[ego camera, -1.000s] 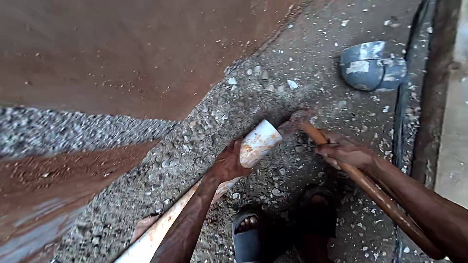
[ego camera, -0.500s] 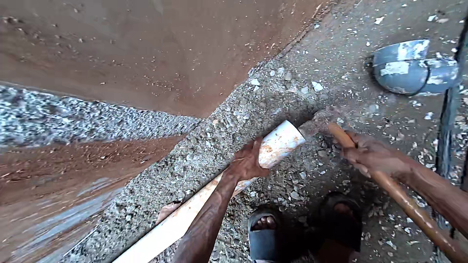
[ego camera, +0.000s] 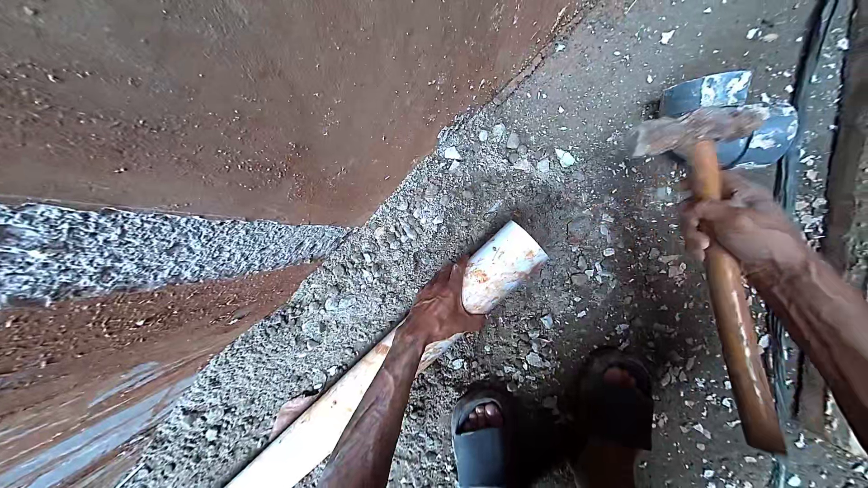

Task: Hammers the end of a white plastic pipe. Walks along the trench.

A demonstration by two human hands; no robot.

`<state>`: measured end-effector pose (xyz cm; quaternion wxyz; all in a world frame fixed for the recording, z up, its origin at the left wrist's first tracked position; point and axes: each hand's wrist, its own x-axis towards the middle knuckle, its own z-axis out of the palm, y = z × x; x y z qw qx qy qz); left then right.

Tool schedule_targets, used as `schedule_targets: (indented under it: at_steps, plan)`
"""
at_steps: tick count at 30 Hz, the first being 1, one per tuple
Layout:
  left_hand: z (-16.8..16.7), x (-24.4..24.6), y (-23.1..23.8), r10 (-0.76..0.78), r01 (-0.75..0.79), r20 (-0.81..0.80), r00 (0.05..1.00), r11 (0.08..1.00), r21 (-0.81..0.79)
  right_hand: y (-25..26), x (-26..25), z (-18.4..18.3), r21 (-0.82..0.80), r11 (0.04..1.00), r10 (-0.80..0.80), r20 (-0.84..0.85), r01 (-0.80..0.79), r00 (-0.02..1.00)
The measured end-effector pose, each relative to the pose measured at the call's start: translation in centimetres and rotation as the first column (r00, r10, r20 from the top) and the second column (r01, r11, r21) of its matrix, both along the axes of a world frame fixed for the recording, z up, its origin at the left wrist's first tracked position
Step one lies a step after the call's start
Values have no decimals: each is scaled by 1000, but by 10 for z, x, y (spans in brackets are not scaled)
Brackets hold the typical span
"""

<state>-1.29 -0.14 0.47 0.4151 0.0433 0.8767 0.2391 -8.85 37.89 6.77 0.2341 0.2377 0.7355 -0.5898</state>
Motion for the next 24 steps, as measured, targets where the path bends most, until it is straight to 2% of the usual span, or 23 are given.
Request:
schedule_targets:
  at_steps: [1, 3, 5, 7, 9, 12, 14, 15, 17, 19, 20, 22, 24]
  plan:
    - [1, 0, 0, -1, 1, -3, 1000, 1000, 1, -10, 8, 1, -11, 994, 108, 99, -108, 989]
    - [3, -1, 1, -3, 3, 7, 1000, 1000, 0, -28, 19, -2, -115, 918, 396, 306, -379, 866]
    - [2, 0, 1, 1, -1, 10, 1000, 1000, -6, -29, 22, -11, -222, 873, 486, 342, -433, 804]
    - [0, 0, 1, 2, -2, -14, 1000, 1000, -3, -23, 20, -11, -239, 877, 475, 302, -417, 827]
    - [1, 1, 1, 15, -14, -14, 1000, 1000, 6, -17, 15, -8, -190, 910, 405, 224, -368, 886]
    - [2, 1, -2, 17, -16, -26, 1000, 1000, 16, -6, 3, -10, -65, 980, 192, 66, -188, 979]
    - [4, -1, -3, 7, -7, -17, 1000, 1000, 9, -7, -3, -12, 4, 998, 55, 12, -55, 998]
    - [4, -1, -2, 3, -3, -13, 1000, 1000, 3, -12, -4, -11, 14, 999, 34, 16, -34, 999]
    - [4, -1, -2, -5, 5, -11, 1000, 1000, -2, -29, 3, -7, -17, 986, 169, 132, -168, 977]
    - [2, 0, -1, -18, 18, -1, 1000, 1000, -9, -42, 11, -5, -121, 913, 407, 286, -389, 868]
    - [1, 1, 0, -19, 19, -1, 1000, 1000, -8, -42, 13, -8, -175, 888, 460, 305, -426, 834]
    - [-1, 3, 0, -16, 16, -24, 1000, 1000, -2, -35, 13, -11, -237, 874, 479, 280, -423, 832]
    - [-1, 3, 0, 2, -2, -21, 1000, 1000, 5, -27, 12, -13, -226, 894, 431, 206, -386, 879]
